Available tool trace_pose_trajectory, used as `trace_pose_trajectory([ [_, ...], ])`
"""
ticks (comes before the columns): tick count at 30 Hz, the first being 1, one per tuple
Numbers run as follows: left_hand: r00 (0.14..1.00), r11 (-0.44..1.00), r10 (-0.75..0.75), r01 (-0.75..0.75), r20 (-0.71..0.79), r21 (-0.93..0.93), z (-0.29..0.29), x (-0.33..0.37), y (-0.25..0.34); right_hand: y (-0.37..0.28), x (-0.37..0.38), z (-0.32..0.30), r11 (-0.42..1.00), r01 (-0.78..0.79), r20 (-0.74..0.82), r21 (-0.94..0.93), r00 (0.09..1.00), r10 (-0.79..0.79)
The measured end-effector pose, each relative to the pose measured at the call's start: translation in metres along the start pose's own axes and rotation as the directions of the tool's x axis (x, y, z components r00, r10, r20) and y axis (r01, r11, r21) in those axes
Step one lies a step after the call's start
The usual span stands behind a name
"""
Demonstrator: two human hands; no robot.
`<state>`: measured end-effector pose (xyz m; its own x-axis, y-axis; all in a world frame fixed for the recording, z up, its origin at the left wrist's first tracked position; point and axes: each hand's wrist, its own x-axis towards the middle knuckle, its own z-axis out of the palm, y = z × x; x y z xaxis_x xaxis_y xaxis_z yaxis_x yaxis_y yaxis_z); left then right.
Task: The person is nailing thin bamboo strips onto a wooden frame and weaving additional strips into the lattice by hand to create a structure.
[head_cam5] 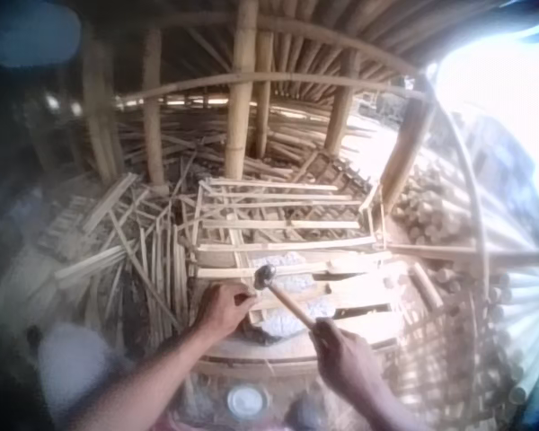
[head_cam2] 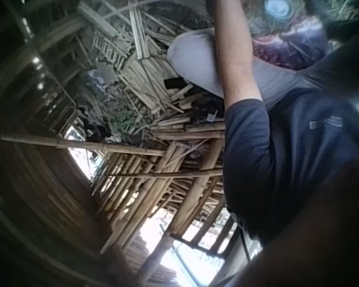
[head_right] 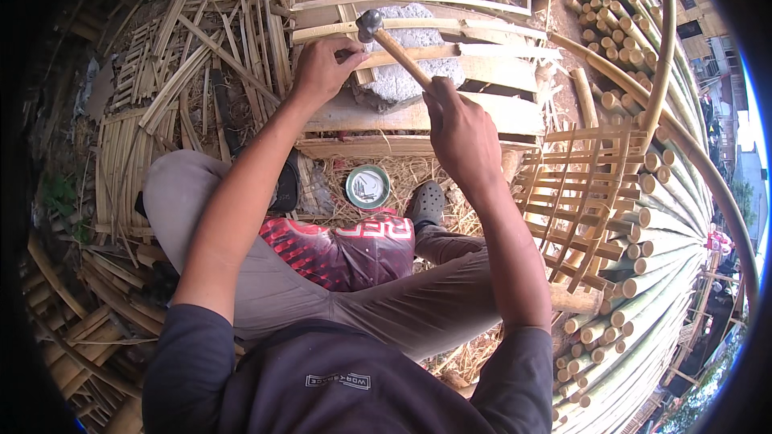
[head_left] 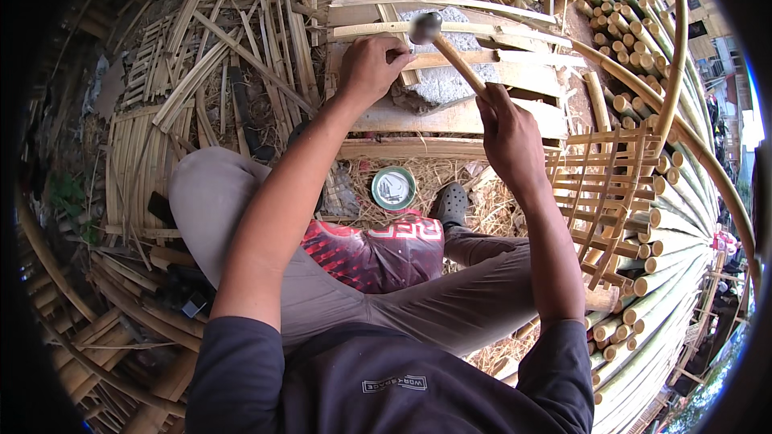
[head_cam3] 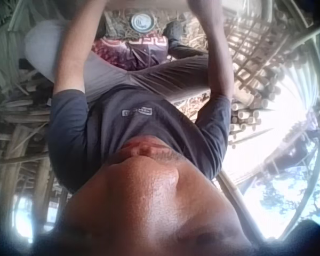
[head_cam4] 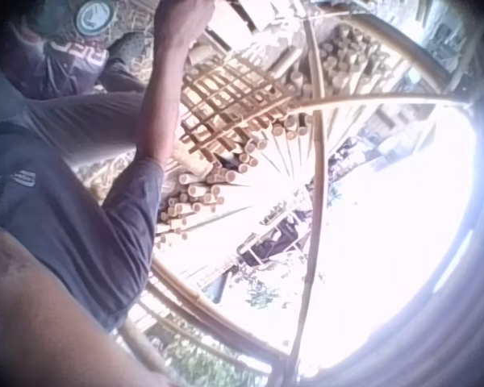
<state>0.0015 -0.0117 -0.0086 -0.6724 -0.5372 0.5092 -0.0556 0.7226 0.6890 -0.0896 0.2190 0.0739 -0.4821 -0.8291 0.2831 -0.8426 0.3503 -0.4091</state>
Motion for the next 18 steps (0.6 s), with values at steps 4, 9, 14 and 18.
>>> trace_pose_trajectory([
  [4,1.0,1.0,-0.009,0.009,0.024,0.006,-0.001,0.0007,0.0035,-0.0005,-0.0023,0.0018,1.0,-0.01,-0.018,0.018,1.0,0.01],
  [9,1.0,1.0,-0.012,0.012,0.012,0.02,-0.0005,-0.0003,0.0009,-0.0019,-0.0034,0.0026,0.999,-0.039,0.031,-0.011,0.999,0.039],
  [14,0.999,1.0,-0.019,0.018,0.031,0.023,-0.0012,0.0005,0.0004,-0.0033,-0.0053,0.0041,0.999,-0.047,0.02,-0.008,0.999,0.047],
  [18,0.999,0.997,-0.026,0.024,0.027,0.079,0.0,-0.0004,0.0027,-0.0003,-0.0056,0.0043,0.998,-0.06,0.021,-0.006,0.998,0.06],
])
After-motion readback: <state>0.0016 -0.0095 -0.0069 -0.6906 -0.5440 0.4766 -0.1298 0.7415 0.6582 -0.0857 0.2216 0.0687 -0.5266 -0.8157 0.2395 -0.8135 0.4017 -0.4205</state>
